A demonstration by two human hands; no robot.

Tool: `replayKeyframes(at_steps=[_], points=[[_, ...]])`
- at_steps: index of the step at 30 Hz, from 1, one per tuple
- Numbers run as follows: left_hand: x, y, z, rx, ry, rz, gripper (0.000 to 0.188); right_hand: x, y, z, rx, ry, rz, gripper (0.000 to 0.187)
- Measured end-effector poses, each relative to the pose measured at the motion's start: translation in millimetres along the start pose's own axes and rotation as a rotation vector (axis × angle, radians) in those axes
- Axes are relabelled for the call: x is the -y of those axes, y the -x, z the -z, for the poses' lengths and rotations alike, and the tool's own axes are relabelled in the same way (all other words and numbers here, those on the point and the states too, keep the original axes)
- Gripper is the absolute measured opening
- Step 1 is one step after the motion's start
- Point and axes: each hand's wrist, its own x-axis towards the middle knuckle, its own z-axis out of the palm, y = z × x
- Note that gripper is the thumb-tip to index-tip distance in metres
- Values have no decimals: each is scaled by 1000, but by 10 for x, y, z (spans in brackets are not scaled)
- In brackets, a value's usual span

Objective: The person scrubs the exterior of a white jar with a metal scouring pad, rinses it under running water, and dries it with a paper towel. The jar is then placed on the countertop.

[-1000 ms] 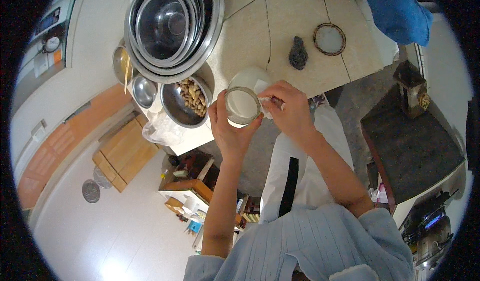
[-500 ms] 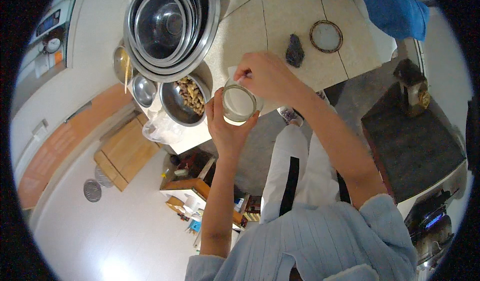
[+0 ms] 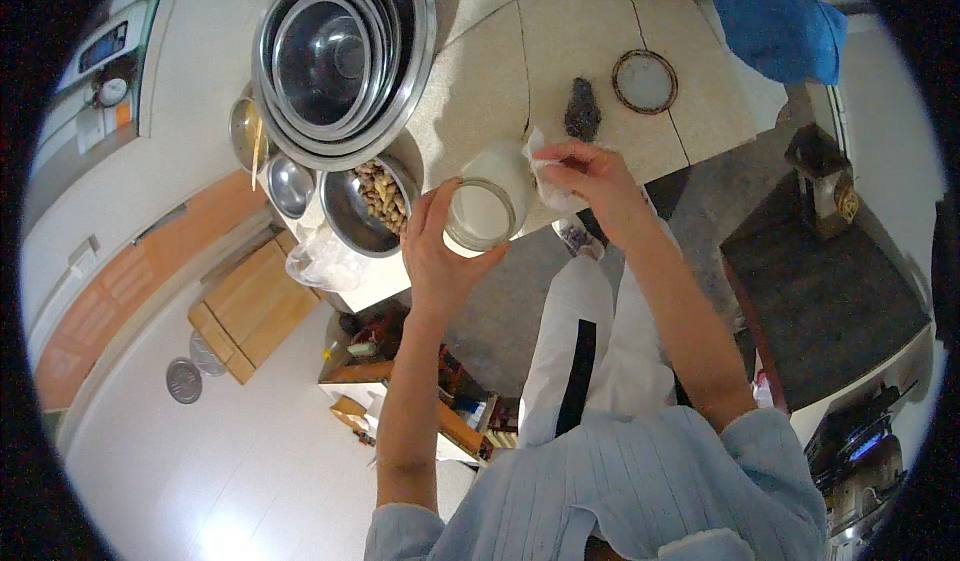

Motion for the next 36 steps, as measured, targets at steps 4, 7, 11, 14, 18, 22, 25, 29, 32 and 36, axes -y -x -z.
replayKeyframes(at_steps=[4, 7, 11, 14, 18, 22, 25, 29, 32, 36], points=[[61, -87, 90, 85, -4, -93, 78, -153, 211, -85, -15, -78, 69, 14], [84, -103, 132, 111, -28, -118, 79, -294, 255, -184, -84, 78, 266, 16], [55, -44, 96, 51, -44, -93, 84, -344, 315, -442, -224, 106, 180, 16], [-7, 28, -2, -24, 0, 2, 87, -405, 271, -481, -298, 106, 191, 18], [-20, 59, -50, -38, -4, 59, 88, -327, 253, -451, -242, 254, 240, 19], [16, 55, -52, -22, 25, 54, 86, -260, 218, -453, -252, 394, 260, 17], [16, 61, -43, -19, 0, 59, 86, -181, 219, -459, -242, 498, 286, 16], [12, 64, -34, -27, -15, 46, 85, -135, 109, -443, -213, 541, 369, 15], [-8, 38, -51, -35, -10, 13, 84, -71, -89, -481, -214, 549, 430, 14], [-36, 41, -45, -44, -19, 15, 84, -101, -93, -477, -206, 520, 396, 15]])
